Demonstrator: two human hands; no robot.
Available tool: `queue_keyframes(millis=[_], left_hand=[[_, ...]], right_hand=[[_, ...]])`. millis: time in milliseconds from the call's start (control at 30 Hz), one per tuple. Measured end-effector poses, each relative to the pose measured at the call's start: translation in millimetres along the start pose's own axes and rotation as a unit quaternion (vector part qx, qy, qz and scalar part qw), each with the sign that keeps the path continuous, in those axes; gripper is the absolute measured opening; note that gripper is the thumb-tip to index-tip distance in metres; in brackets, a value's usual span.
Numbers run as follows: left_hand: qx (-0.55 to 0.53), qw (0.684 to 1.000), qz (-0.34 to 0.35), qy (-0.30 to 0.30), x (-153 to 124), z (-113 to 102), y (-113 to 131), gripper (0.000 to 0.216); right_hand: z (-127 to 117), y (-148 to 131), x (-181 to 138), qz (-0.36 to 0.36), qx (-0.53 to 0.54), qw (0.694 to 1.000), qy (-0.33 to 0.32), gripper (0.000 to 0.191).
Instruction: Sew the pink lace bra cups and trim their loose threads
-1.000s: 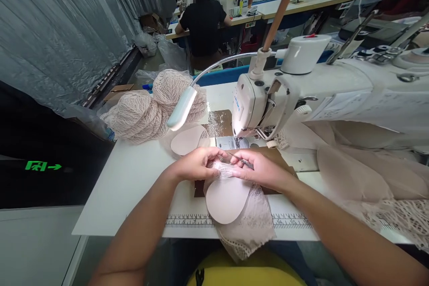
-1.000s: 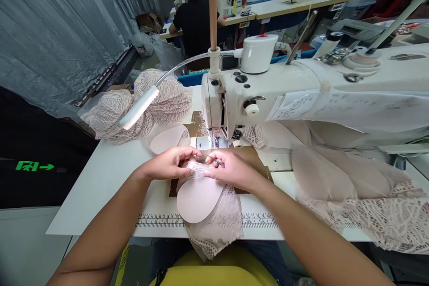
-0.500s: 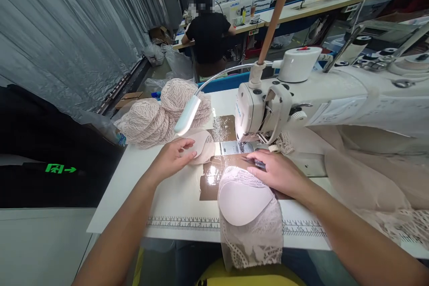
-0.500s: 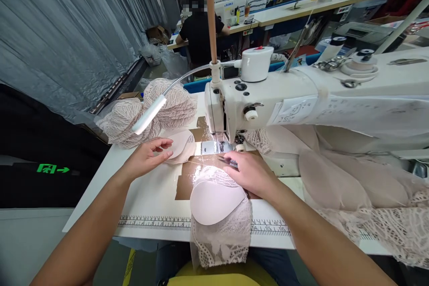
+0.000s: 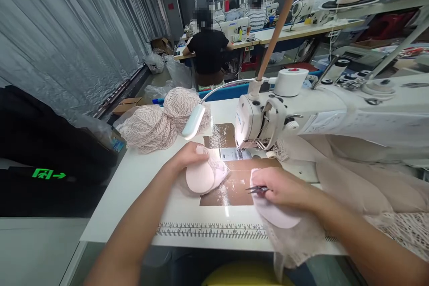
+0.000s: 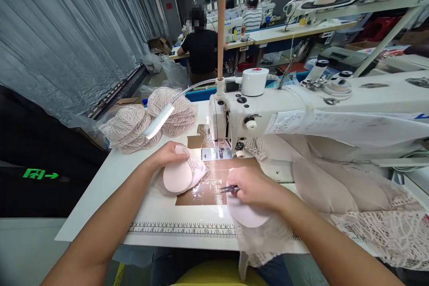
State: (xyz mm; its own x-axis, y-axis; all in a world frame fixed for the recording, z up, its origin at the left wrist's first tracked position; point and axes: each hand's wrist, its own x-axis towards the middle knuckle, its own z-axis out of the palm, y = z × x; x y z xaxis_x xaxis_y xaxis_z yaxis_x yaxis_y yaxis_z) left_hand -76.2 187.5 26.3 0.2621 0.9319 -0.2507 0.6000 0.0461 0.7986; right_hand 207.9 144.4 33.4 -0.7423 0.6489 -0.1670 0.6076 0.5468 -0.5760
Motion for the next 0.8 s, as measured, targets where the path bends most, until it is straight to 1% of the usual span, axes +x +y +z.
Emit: queue_keyframes(millis=[33, 100, 133, 167, 200, 267, 300, 367, 500, 567, 633, 667, 733, 800], left_hand=[[-0.024, 1.000, 0.005, -0.018, -5, 3, 0, 0.034], [-0.087, 0.995, 0.016, -0.044, -12, 10, 1, 0.036], [-0.122, 0.991, 0.021, -0.054, -14, 13, 3, 0.036], [-0.156, 0.986, 0.026, -0.062, -17, 16, 4, 0.035], [-0.186, 0.980, 0.030, -0.069, -18, 19, 6, 0.033], [-0.224, 0.971, 0.035, -0.080, -21, 23, 10, 0.032], [-0.235, 0.968, 0.037, -0.084, -21, 24, 11, 0.031], [-0.249, 0.964, 0.038, -0.091, -23, 26, 11, 0.029], [-0.259, 0.960, 0.042, -0.099, -22, 25, 4, 0.027], [-0.255, 0.960, 0.046, -0.108, -21, 23, 0, 0.026], [-0.222, 0.968, 0.055, -0.102, -22, 21, -1, 0.025], [-0.191, 0.975, 0.065, -0.090, -23, 20, -1, 0.025], [-0.104, 0.988, 0.102, -0.052, -26, 19, 4, 0.031], [-0.010, 0.988, 0.155, -0.011, -29, 21, 12, 0.041]], right_hand=[[-4, 2, -1, 0.002, 0.035, 0.999, 0.009, 0.017], [-8, 2, 3, 0.017, 0.114, 0.992, 0.054, 0.015], [-7, 0, 7, 0.034, 0.149, 0.985, 0.080, 0.017], [-5, -1, 13, 0.052, 0.175, 0.978, 0.102, 0.023], [-1, -3, 19, 0.066, 0.193, 0.973, 0.110, 0.030], [7, -6, 31, 0.068, 0.218, 0.969, 0.094, 0.036], [11, -7, 36, 0.059, 0.234, 0.967, 0.082, 0.035], [18, -9, 43, 0.042, 0.268, 0.960, 0.068, 0.029], [23, -12, 45, 0.031, 0.321, 0.944, 0.077, 0.023], [21, -12, 43, 0.028, 0.340, 0.937, 0.075, 0.022], [20, -12, 41, 0.041, 0.355, 0.932, 0.068, 0.017], [20, -12, 40, 0.051, 0.359, 0.930, 0.067, 0.015], [20, -12, 40, 0.061, 0.365, 0.927, 0.067, 0.018], [20, -12, 39, 0.055, 0.368, 0.926, 0.070, 0.023]])
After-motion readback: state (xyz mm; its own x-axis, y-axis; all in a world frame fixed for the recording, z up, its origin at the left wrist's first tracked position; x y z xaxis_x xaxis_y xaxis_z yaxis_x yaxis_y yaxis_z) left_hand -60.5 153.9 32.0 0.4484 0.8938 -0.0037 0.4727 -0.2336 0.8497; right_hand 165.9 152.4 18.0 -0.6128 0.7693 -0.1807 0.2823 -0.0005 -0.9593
